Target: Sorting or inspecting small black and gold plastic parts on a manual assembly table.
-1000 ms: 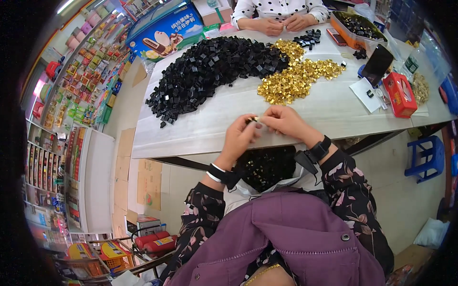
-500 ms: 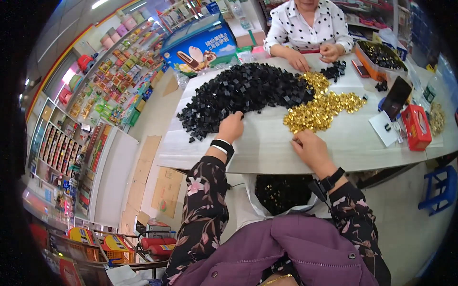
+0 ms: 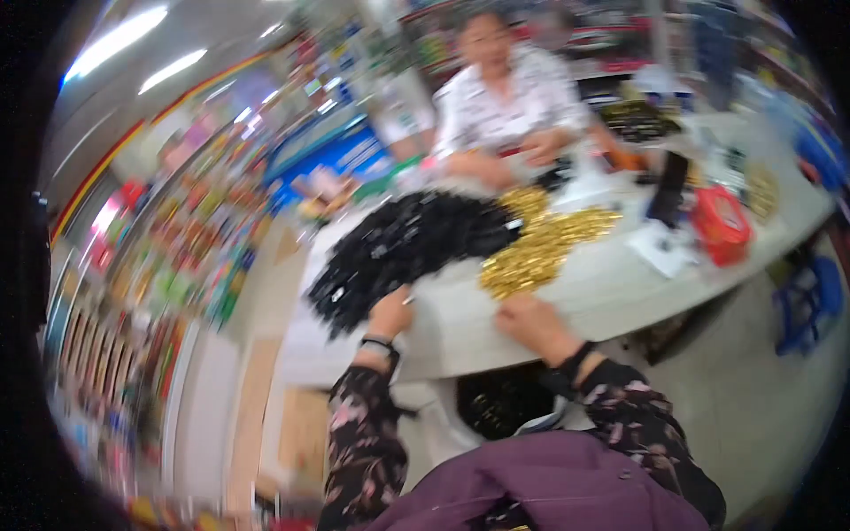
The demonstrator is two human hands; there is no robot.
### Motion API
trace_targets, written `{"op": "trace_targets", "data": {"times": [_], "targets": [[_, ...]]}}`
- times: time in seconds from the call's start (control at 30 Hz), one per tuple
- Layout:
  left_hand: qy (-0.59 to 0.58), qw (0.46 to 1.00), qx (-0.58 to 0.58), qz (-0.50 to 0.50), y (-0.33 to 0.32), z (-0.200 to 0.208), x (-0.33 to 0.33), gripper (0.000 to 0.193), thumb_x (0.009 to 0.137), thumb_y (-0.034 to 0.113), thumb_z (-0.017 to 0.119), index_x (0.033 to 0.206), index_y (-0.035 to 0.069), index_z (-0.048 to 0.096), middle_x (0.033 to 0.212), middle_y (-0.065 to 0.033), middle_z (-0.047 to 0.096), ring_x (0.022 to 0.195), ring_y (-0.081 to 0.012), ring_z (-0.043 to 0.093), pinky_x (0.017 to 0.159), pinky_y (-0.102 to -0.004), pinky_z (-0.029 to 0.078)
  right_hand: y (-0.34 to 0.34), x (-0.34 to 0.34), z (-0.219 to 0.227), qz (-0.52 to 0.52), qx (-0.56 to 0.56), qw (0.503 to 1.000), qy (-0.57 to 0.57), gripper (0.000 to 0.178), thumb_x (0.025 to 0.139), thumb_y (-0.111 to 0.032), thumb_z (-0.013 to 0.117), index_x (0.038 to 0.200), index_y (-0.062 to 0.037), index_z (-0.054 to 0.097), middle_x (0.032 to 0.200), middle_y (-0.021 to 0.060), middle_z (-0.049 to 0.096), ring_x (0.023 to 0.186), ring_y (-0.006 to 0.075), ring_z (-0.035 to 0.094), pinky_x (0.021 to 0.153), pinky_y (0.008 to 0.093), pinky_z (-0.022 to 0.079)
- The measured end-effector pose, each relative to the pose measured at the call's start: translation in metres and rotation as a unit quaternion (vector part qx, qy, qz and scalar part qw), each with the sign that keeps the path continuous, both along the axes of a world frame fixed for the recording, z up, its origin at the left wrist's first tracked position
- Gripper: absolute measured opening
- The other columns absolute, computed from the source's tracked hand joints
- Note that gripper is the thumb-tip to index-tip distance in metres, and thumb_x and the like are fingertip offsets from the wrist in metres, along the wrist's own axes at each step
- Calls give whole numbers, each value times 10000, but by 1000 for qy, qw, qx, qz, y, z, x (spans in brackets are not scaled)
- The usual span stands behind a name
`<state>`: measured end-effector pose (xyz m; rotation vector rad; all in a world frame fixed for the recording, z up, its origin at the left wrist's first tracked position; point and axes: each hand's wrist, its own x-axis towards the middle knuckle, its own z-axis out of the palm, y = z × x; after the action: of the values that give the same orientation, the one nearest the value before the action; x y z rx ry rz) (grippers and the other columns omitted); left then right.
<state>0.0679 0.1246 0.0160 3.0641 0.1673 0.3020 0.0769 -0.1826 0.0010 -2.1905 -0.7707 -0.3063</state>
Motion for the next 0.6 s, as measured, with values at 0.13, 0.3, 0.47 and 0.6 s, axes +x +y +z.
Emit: {"op": "trace_targets", "data": {"times": [0.13,0.3,0.47,0.6], "targets": [[56,996,-59,38,14,7,-19,309,761,166,516,1051,63,548,948,-236,627,907,-407,591,779,-487,457,14,-1,-1,31,52,998,-6,145,782,-223,554,756,-93,610,772,98,615,730,312,597,631,419,481],[71,996,7,59,-4,11,-14,272,756,175,521,1001,70,576,893,-222,641,854,-388,609,736,-476,470,1,-2,6,27,42,999,16,131,783,-230,558,768,-110,609,767,77,617,728,291,601,624,406,478],[8,985,-171,-3,-10,16,-20,327,800,280,590,1035,54,607,794,-165,651,735,-306,638,652,-408,491,4,6,4,49,41,998,25,135,785,-235,561,769,-109,608,765,71,621,727,286,602,612,396,474],[18,854,-520,8,-63,25,-43,330,841,229,601,1102,28,580,740,-11,595,570,-88,547,499,-225,447,0,7,5,51,67,995,45,149,788,-254,589,809,-111,623,771,72,627,716,263,608,614,369,474]]}}
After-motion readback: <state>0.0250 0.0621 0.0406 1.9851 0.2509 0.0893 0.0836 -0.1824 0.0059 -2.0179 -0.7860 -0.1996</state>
